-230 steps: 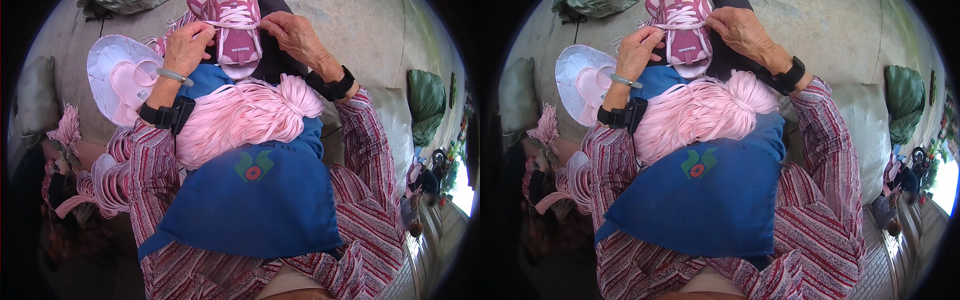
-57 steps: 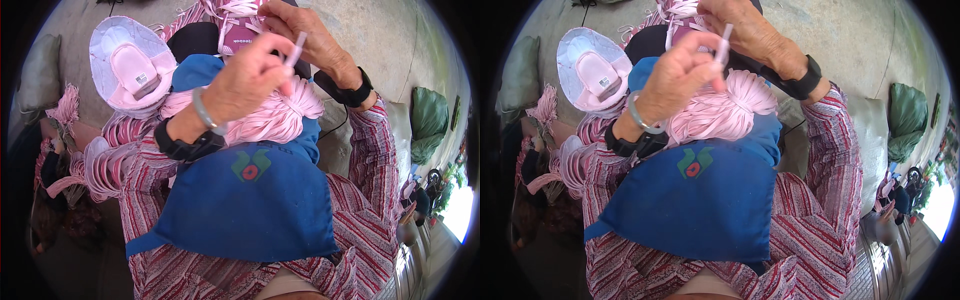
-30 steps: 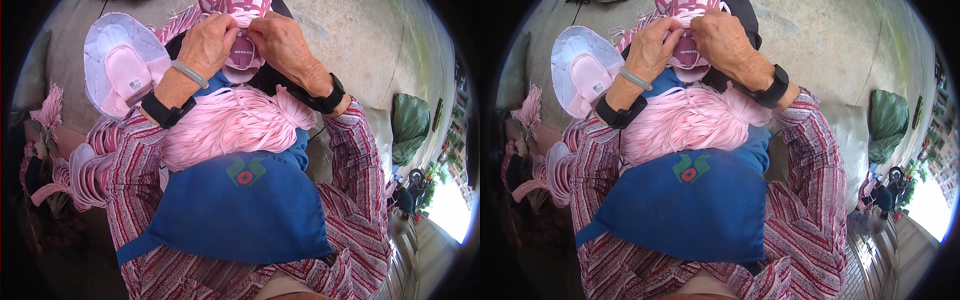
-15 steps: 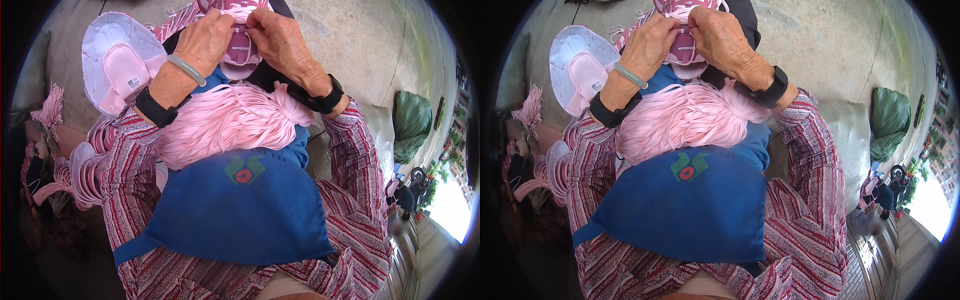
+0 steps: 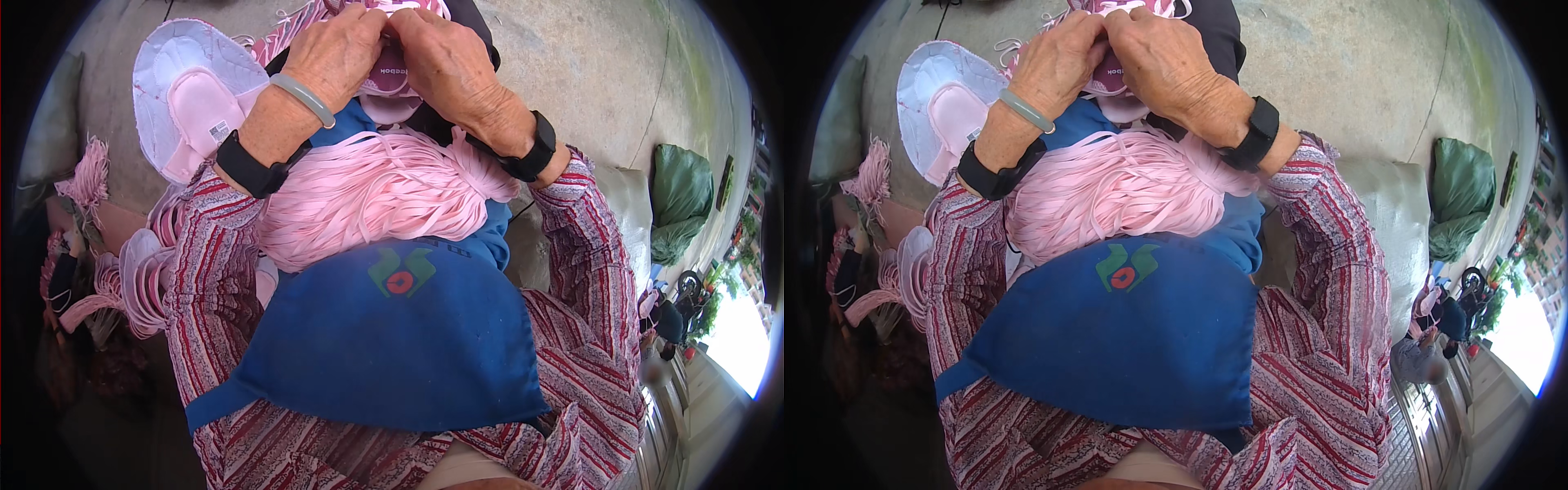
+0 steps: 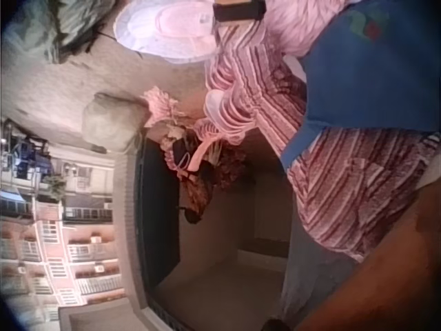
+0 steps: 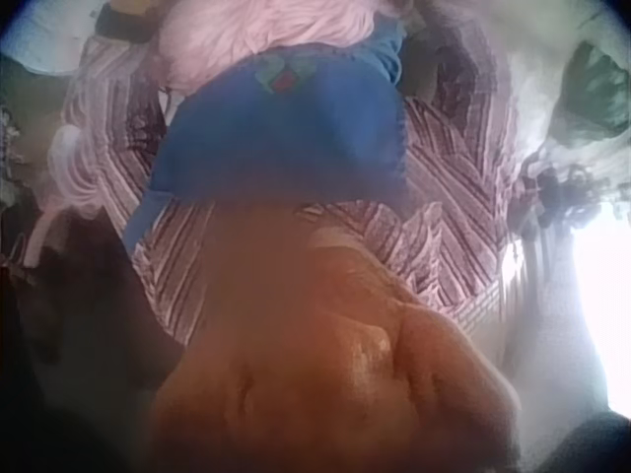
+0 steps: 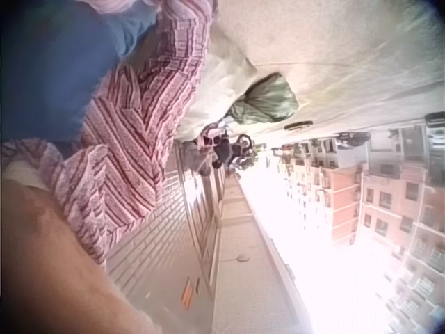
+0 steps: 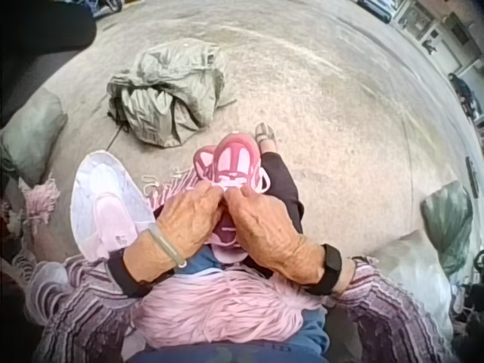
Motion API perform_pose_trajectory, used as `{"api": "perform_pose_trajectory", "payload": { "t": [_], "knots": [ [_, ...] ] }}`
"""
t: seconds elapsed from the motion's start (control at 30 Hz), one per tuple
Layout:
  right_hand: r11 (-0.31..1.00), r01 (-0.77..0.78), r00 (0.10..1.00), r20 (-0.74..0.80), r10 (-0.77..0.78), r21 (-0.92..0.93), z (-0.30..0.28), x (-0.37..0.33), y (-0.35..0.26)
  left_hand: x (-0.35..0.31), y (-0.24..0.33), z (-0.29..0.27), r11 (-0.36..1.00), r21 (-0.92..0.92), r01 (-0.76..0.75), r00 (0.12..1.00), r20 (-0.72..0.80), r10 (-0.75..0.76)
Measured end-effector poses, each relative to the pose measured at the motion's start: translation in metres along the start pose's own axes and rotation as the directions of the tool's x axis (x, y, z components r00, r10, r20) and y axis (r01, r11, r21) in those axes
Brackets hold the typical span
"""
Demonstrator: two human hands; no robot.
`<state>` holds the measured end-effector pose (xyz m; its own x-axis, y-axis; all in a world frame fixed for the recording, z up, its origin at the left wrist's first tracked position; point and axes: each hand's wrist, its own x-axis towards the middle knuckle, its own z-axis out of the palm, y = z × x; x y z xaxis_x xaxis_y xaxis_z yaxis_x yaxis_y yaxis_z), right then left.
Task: The person is threading pink laces through a pair of pink shoes.
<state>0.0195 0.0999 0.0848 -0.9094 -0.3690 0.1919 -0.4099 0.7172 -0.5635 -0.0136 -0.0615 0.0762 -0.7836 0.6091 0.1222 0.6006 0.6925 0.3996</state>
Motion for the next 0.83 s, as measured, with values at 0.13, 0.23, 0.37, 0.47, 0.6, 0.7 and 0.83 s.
{"api": "perform_pose_trajectory", "payload": {
  "t": [0.13, 0.23, 0.37, 0.47, 0.6, 0.7, 0.83],
  "knots": [
    [0.996, -0.074, 0.997, 0.010, 0.075, -0.045, 0.003, -0.002, 0.010, 0.012, -0.015, -0.002, 0.989, -0.099, -0.112, 0.989, 0.081, 0.121],
    [0.997, -0.028, 0.999, -0.017, 0.027, -0.068, -0.008, -0.011, 0.014, 0.011, -0.016, 0.008, 0.950, -0.311, -0.023, 0.969, 0.225, 0.098],
    [0.992, 0.114, 0.993, -0.004, -0.114, -0.062, -0.025, -0.017, -0.003, -0.001, -0.041, -0.010, 0.323, -0.861, 0.392, 0.886, 0.448, 0.118],
    [0.958, 0.283, 0.957, -0.049, -0.285, -0.046, -0.008, -0.012, -0.021, -0.016, -0.028, -0.068, -0.443, -0.704, 0.556, 0.821, 0.550, 0.155],
    [0.926, 0.366, 0.924, 0.082, -0.373, 0.088, 0.004, -0.008, -0.025, -0.028, -0.023, -0.088, -0.744, -0.638, 0.200, 0.978, 0.176, 0.112],
    [0.928, 0.221, 0.951, 0.146, -0.274, 0.300, -0.013, -0.011, -0.029, -0.040, -0.030, -0.094, -0.796, -0.605, -0.003, 0.996, 0.069, -0.056],
    [0.787, -0.150, 0.970, 0.244, 0.000, 0.599, -0.055, -0.024, -0.015, -0.058, -0.065, -0.113, -0.768, -0.604, -0.212, 0.977, -0.160, -0.143]
  ]
}}
